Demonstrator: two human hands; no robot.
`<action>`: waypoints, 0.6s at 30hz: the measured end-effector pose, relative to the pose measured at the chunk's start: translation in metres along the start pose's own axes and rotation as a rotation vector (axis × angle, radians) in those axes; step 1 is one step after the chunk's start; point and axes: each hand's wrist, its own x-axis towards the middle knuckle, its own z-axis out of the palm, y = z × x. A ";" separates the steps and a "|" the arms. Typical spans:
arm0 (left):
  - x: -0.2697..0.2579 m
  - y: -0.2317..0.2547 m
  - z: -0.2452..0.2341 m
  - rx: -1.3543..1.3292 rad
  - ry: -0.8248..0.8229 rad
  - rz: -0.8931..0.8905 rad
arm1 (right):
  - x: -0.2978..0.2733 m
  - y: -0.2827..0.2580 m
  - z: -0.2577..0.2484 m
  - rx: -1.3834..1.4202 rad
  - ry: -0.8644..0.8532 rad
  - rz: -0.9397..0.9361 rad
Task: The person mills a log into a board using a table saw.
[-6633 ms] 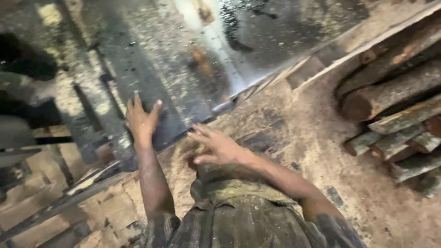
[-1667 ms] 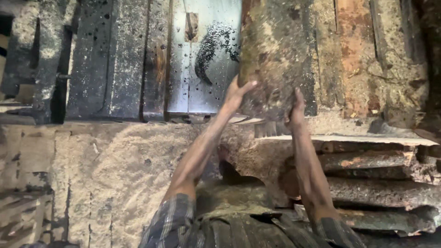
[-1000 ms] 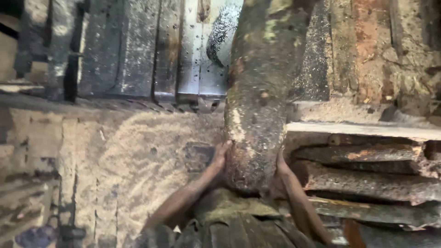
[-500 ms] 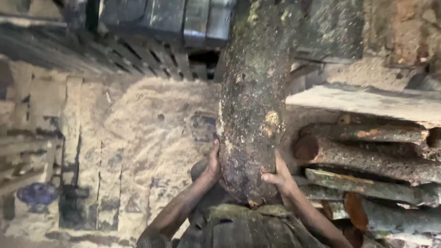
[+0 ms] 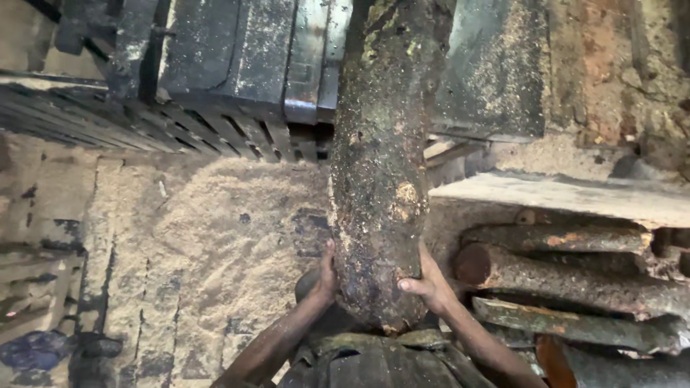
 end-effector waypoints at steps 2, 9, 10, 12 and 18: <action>-0.001 0.011 0.009 0.010 0.040 0.017 | 0.009 -0.001 -0.002 0.006 -0.005 -0.001; 0.012 0.019 0.016 -0.009 -0.006 0.038 | 0.025 0.026 -0.021 -0.129 -0.002 -0.012; 0.013 0.020 0.016 -0.010 -0.005 0.036 | 0.026 0.027 -0.022 -0.128 -0.003 -0.009; 0.014 0.024 0.018 0.056 0.049 -0.024 | 0.028 0.028 -0.023 -0.128 0.009 0.017; 0.009 0.042 0.029 0.180 0.160 -0.156 | 0.039 0.011 -0.022 -0.072 -0.004 0.055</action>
